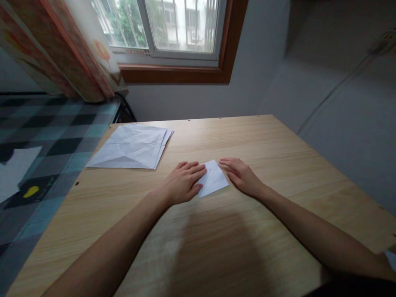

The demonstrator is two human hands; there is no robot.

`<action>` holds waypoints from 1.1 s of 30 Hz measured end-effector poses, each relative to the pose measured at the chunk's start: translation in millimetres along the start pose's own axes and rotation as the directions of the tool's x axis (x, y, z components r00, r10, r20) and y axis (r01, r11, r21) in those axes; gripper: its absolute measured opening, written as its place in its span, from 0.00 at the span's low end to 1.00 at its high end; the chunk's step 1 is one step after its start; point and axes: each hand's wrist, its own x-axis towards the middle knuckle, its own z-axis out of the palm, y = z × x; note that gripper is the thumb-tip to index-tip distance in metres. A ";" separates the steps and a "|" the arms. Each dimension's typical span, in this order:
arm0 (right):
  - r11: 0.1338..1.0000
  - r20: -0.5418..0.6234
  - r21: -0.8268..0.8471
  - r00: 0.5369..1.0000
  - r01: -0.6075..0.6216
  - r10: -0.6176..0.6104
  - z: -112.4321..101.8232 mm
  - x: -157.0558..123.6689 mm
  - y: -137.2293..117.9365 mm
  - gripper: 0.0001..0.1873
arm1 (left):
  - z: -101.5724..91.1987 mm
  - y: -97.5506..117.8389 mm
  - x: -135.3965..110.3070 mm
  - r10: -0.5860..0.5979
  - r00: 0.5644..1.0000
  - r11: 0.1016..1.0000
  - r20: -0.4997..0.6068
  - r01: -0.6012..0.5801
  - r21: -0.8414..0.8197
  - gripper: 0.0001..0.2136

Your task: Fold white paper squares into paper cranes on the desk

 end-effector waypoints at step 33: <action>0.919 0.178 -0.299 0.961 0.258 -0.211 7.5 -5.8 -10.0 0.19 | 3.7 -2.3 -0.5 -0.023 1.000 1.000 0.001 0.023 -0.015 0.37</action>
